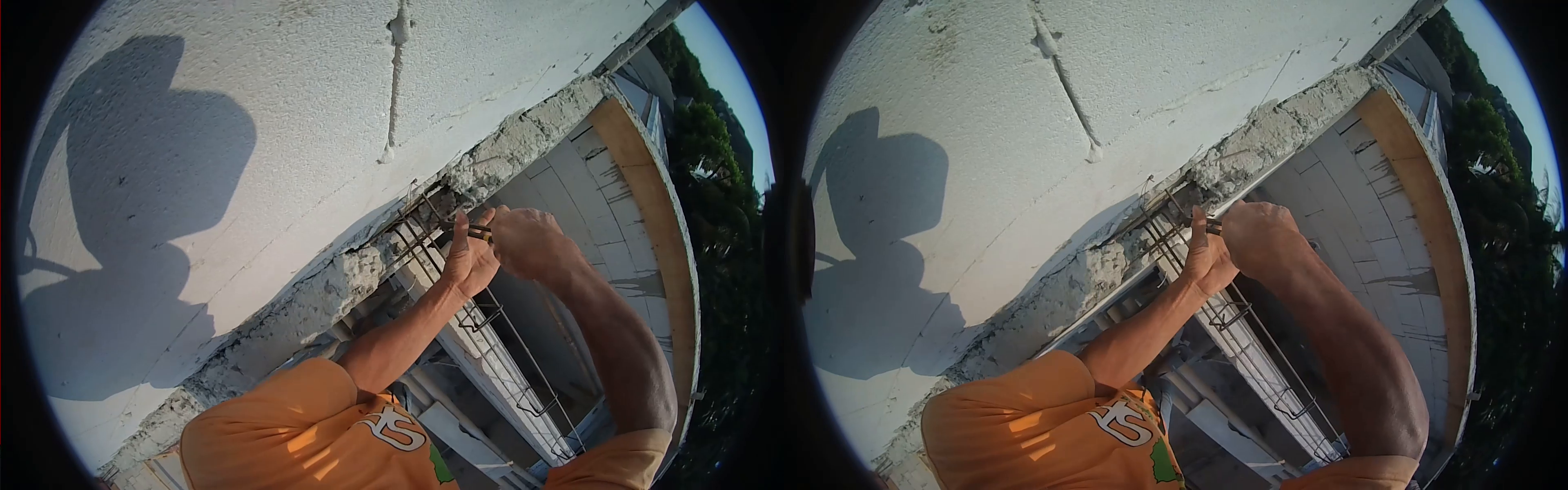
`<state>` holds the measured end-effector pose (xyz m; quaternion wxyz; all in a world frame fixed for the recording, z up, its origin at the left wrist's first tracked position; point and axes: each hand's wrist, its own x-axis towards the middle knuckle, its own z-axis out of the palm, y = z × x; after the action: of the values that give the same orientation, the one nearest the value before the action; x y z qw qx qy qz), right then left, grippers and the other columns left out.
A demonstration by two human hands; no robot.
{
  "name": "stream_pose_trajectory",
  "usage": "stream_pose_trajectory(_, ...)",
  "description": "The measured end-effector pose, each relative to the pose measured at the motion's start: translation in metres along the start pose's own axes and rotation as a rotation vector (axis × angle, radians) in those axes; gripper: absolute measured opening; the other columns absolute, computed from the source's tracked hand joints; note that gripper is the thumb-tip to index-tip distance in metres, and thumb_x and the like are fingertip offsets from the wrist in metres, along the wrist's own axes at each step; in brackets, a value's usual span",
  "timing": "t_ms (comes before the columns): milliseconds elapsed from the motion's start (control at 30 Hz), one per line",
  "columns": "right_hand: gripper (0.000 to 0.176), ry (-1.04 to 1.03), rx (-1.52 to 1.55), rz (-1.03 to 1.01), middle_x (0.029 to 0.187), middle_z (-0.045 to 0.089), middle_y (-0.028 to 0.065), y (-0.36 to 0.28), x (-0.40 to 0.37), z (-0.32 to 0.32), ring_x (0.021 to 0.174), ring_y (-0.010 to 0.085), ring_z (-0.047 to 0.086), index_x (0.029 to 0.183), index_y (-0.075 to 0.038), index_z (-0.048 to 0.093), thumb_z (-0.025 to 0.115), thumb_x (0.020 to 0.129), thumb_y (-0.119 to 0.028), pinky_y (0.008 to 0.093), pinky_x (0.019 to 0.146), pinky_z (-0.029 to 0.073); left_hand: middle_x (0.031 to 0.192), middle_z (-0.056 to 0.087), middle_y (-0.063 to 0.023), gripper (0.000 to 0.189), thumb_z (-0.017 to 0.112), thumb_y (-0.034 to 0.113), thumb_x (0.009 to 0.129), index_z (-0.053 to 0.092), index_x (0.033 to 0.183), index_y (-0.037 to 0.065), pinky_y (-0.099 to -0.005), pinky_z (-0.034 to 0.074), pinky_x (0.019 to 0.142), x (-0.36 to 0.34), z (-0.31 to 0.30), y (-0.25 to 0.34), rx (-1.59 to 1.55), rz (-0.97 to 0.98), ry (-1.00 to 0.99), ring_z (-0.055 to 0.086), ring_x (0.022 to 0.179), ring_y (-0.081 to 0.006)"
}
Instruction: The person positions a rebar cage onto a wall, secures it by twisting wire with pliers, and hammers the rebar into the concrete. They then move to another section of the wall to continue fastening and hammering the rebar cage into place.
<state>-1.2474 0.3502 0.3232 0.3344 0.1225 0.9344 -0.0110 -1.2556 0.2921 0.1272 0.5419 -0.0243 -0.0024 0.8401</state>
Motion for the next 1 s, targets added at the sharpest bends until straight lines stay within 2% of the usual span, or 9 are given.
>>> stream_pose_trajectory(200, 0.019, -0.597, 0.488, 0.232, 0.083, 0.067, 0.0218, 0.027, 0.035, -0.009, 0.064, 0.0301, 0.069, 0.088, 0.012, 0.064, 0.058, 0.083, -0.006, 0.0385, 0.05, 0.055, 0.139, 0.047, -0.0122, 0.071, 0.063, 0.058, 0.082, 0.047, 0.13, 0.008, -0.0492, 0.033, 0.11, 0.014, 0.016, 0.002, -0.259, 0.173, 0.094, 0.038, 0.134, -0.0295)
stream_pose_trajectory(267, 0.024, -0.581, 0.646, 0.208, 0.083, 0.067, 0.0203, 0.038, 0.027, 0.0, 0.069, 0.0312, 0.069, 0.095, 0.012, 0.062, 0.058, 0.084, -0.008, 0.0412, 0.052, 0.055, 0.107, 0.067, -0.0091, 0.042, 0.057, 0.051, 0.09, 0.065, 0.093, 0.009, -0.0477, 0.04, 0.107, 0.023, -0.001, 0.001, -0.547, 0.178, -0.228, 0.06, 0.11, -0.0249)
stream_pose_trajectory(300, 0.03, -0.562, 0.785, 0.185, 0.083, 0.067, 0.0189, 0.04, 0.022, 0.003, 0.074, 0.0322, 0.069, 0.102, 0.013, 0.06, 0.057, 0.085, -0.011, 0.0439, 0.055, 0.056, 0.067, 0.066, -0.0038, 0.049, 0.049, 0.048, 0.095, 0.061, 0.065, 0.01, -0.0454, 0.048, 0.096, 0.021, 0.006, 0.003, -0.487, 0.151, -0.04, 0.066, 0.074, -0.0207)
stream_pose_trajectory(433, 0.036, -0.262, 0.074, -0.059, 0.088, 0.065, 0.0145, -0.003, -0.02, 0.004, 0.086, 0.0327, 0.066, 0.117, 0.007, 0.052, 0.059, 0.089, -0.015, 0.0467, 0.072, 0.053, 0.053, 0.047, -0.0019, 0.053, 0.045, 0.05, 0.096, 0.05, 0.06, 0.012, -0.0423, 0.053, 0.077, 0.011, 0.029, 0.01, -0.567, 0.165, 0.116, 0.05, 0.056, -0.018)
stream_pose_trajectory(500, 0.054, 0.404, -0.853, 0.124, 0.101, 0.06, 0.0146, -0.016, -0.032, 0.044, 0.102, 0.0312, 0.057, 0.13, 0.0, 0.045, 0.061, 0.084, -0.023, 0.0475, 0.09, 0.045, 0.054, 0.047, -0.0017, 0.053, 0.044, 0.05, 0.096, 0.049, 0.06, 0.011, -0.0421, 0.053, 0.078, 0.019, 0.027, 0.014, -0.573, 0.163, 0.124, 0.05, 0.056, -0.0184)
stream_pose_trajectory(633, 0.051, 0.64, -0.948, 0.076, 0.108, 0.055, 0.0148, -0.001, -0.044, 0.054, 0.101, 0.0284, 0.054, 0.127, -0.003, 0.051, 0.061, 0.082, -0.026, 0.0426, 0.095, 0.041, 0.06, 0.048, -0.0041, 0.048, 0.046, 0.047, 0.096, 0.049, 0.068, 0.008, -0.041, 0.054, 0.082, 0.025, 0.019, 0.01, -0.554, 0.214, 0.168, 0.05, 0.059, -0.0192)
stream_pose_trajectory(800, 0.03, 0.085, -0.291, 0.156, 0.094, 0.066, 0.0155, -0.008, -0.032, -0.003, 0.088, 0.0281, 0.066, 0.108, 0.007, 0.059, 0.059, 0.084, -0.011, 0.0368, 0.075, 0.055, 0.078, 0.061, -0.0126, 0.049, 0.051, 0.053, 0.091, 0.062, 0.09, 0.005, -0.0475, 0.053, 0.092, -0.003, 0.023, 0.006, -0.476, 0.171, 0.059, 0.062, 0.079, -0.0264)
stream_pose_trajectory(900, 0.024, -0.202, 0.084, 0.024, 0.081, 0.067, 0.0181, 0.006, -0.018, -0.034, 0.075, 0.0276, 0.069, 0.096, 0.012, 0.059, 0.057, 0.086, -0.01, 0.0372, 0.065, 0.058, 0.121, 0.061, -0.0187, 0.054, 0.057, 0.054, 0.088, 0.062, 0.115, 0.008, -0.0513, 0.047, 0.1, 0.001, 0.009, 0.0, -0.505, 0.06, -0.213, 0.058, 0.113, -0.0327)
stream_pose_trajectory(1000, 0.025, -0.489, 0.583, 0.223, 0.073, 0.066, 0.0202, 0.03, -0.01, -0.039, 0.067, 0.0265, 0.07, 0.09, 0.012, 0.059, 0.055, 0.09, -0.013, 0.036, 0.061, 0.059, 0.114, 0.065, -0.0151, 0.047, 0.055, 0.051, 0.09, 0.066, 0.106, 0.009, -0.0506, 0.049, 0.096, 0.014, 0.026, 0.001, -0.497, 0.164, -0.152, 0.06, 0.112, -0.0309)
